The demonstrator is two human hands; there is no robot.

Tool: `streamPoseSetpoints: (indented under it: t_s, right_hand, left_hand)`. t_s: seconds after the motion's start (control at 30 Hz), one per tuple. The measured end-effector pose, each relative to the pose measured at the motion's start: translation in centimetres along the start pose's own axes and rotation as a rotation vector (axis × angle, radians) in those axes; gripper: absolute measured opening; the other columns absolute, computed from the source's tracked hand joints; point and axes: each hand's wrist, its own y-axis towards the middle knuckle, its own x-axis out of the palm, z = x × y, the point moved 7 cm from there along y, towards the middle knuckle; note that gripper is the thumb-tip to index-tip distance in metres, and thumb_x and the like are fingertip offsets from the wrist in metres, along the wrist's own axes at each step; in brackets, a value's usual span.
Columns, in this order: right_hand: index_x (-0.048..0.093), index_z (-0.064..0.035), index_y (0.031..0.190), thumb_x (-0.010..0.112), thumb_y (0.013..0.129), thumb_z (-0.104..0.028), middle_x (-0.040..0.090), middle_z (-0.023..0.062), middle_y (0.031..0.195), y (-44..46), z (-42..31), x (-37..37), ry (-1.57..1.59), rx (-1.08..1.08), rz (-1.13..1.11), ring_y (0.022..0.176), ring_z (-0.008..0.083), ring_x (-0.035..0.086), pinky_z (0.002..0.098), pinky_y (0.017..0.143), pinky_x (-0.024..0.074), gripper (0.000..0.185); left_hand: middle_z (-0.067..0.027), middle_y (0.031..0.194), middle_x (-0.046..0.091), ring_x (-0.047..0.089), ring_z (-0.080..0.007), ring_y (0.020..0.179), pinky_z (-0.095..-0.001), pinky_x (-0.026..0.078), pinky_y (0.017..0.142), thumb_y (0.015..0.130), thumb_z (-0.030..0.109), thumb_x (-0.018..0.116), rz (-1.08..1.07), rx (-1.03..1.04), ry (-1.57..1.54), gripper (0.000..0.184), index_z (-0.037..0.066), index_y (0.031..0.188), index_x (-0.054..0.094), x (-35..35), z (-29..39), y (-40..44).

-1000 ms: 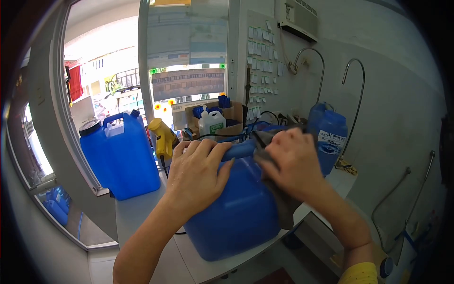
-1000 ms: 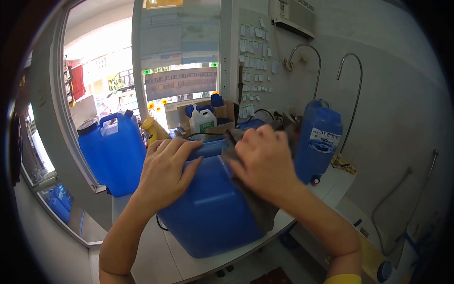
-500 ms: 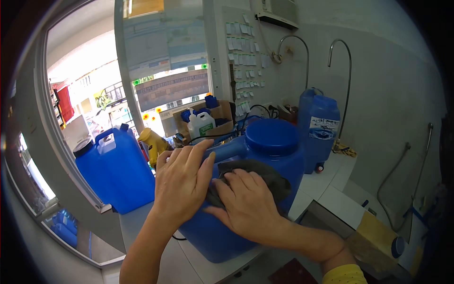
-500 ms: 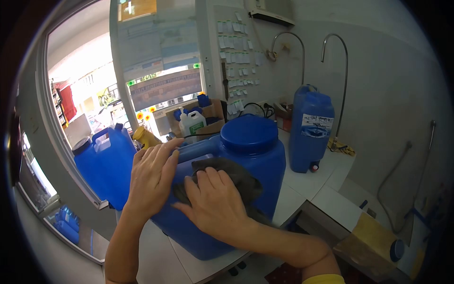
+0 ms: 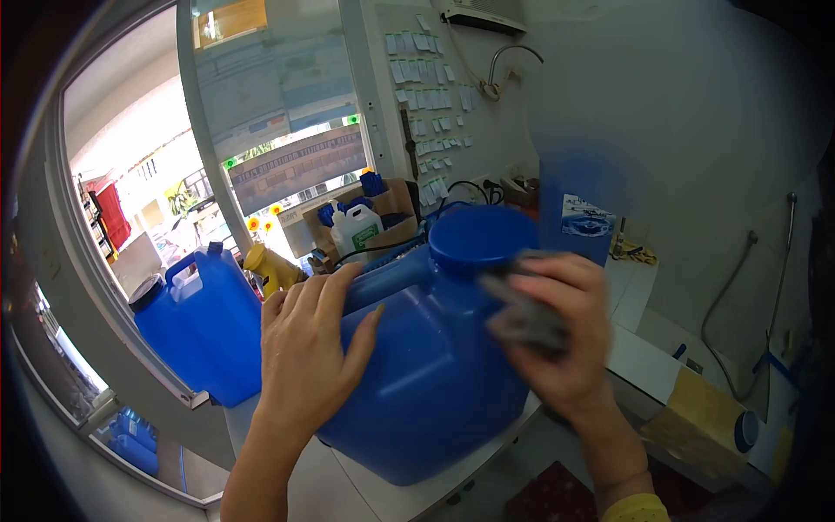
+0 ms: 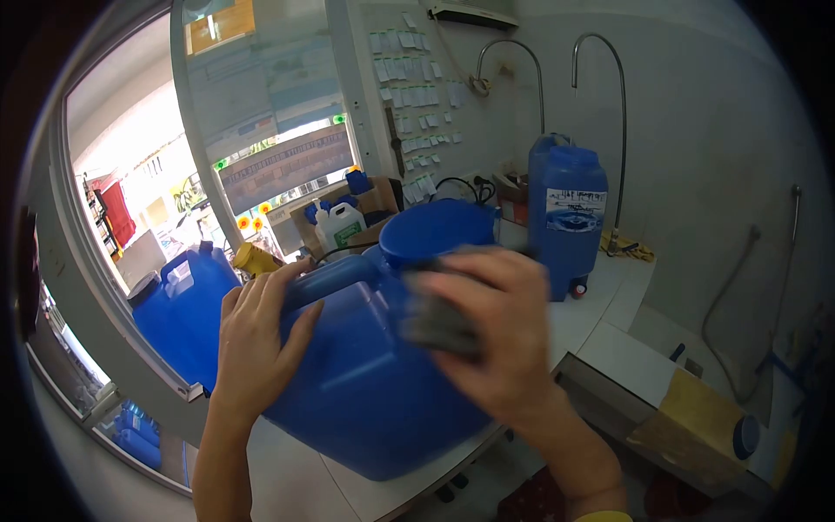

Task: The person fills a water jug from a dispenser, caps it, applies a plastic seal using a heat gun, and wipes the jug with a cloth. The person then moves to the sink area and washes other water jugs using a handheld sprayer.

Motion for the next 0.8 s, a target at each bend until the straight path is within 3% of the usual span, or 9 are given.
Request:
streamPoseSetpoints:
  t_s: [0.07,0.17,0.3,0.37,0.43,0.5,0.7,0.77,0.8]
  right_hand:
    - [0.059,-0.0125,0.111,0.076,0.07,-0.028,0.055,0.0109,0.113,1.4,-1.4,4.4,-0.067,-0.013,-0.301,0.107,0.0296,0.051,0.0464,0.091,0.0378,0.047]
    - [0.063,-0.0171,0.109,0.077,0.068,-0.03,0.055,0.0095,0.118,-0.7,-1.1,5.4,0.019,-0.097,-0.334,0.107,0.0301,0.05,0.0458,0.094,0.0346,0.045]
    - [0.063,-0.0148,0.108,0.074,0.061,-0.026,0.055,0.0095,0.11,-8.0,4.7,1.9,0.016,-0.081,-0.007,0.1,0.0291,0.049,0.0403,0.085,0.037,0.05]
    - [0.058,-0.012,0.12,0.072,0.07,-0.025,0.053,0.0133,0.112,-13.2,10.3,1.9,0.151,0.21,0.096,0.095,0.0265,0.049,0.0404,0.084,0.0389,0.053]
    - [0.049,-0.0058,0.128,0.065,0.084,-0.029,0.052,0.0168,0.114,-18.3,16.8,5.0,0.719,0.837,0.109,0.097,0.0254,0.051,0.0405,0.083,0.0429,0.052]
    - [0.045,-0.0031,0.129,0.061,0.087,-0.029,0.052,0.0173,0.114,-18.7,23.3,8.6,0.788,1.062,0.062,0.097,0.0245,0.053,0.0383,0.084,0.0444,0.052]
    - [0.044,-0.0031,0.13,0.059,0.088,-0.03,0.052,0.0169,0.115,-14.1,27.3,18.6,0.809,1.058,-0.056,0.098,0.0243,0.053,0.0379,0.086,0.0437,0.052]
    - [0.044,-0.0032,0.131,0.058,0.088,-0.03,0.052,0.0168,0.115,-15.1,26.1,19.5,0.752,1.038,-0.094,0.099,0.0242,0.053,0.0378,0.086,0.0435,0.052]
    - [0.044,-0.0032,0.131,0.058,0.088,-0.03,0.052,0.0167,0.115,-16.4,25.7,19.4,0.712,1.039,-0.111,0.099,0.0242,0.053,0.0377,0.087,0.0433,0.052]
  left_hand:
    - [-0.0141,0.105,0.061,0.059,-0.0289,0.1,-0.0464,0.036,0.096,0.087,0.03,0.058,-0.012,0.01,0.057,0.041,0.007,0.121,0.055,0.0,0.3,0.0]
    - [-0.014,0.106,0.061,0.059,-0.0293,0.101,-0.0456,0.036,0.096,0.086,0.03,0.06,-0.021,-0.002,0.06,0.041,0.007,0.12,0.056,-0.1,0.5,0.2]
    - [-0.0131,0.107,0.062,0.059,-0.0283,0.101,-0.0444,0.037,0.095,0.084,0.028,0.063,-0.015,0.025,0.035,0.039,0.007,0.117,0.058,-0.2,0.7,0.4]
    - [-0.0128,0.107,0.063,0.06,-0.0277,0.1,-0.0437,0.038,0.094,0.084,0.027,0.064,-0.008,0.005,0.057,0.038,0.008,0.117,0.058,-0.1,0.5,0.6]
    - [-0.0124,0.107,0.063,0.06,-0.0271,0.099,-0.0429,0.04,0.092,0.084,0.026,0.064,-0.017,-0.018,0.082,0.037,0.008,0.116,0.059,-0.1,0.4,0.6]
    - [-0.0124,0.105,0.064,0.061,-0.0274,0.098,-0.0411,0.041,0.091,0.084,0.026,0.065,-0.021,0.033,0.072,0.038,0.009,0.117,0.058,-0.3,0.9,0.8]
    - [-0.0134,0.111,0.059,0.056,-0.0294,0.105,-0.0391,0.04,0.093,0.084,0.023,0.065,0.097,-0.182,-0.148,0.043,0.007,0.122,0.053,-0.8,-1.9,-0.8]
    - [-0.014,0.119,0.054,0.049,-0.0274,0.115,-0.0371,0.037,0.099,0.091,0.026,0.057,0.376,-0.124,-0.263,0.041,0.006,0.126,0.05,-2.5,-3.4,-3.2]
    - [-0.0147,0.121,0.052,0.046,-0.0263,0.119,-0.0363,0.034,0.102,0.094,0.028,0.051,0.433,-0.266,-0.373,0.04,0.005,0.127,0.049,-2.3,-5.6,-5.7]
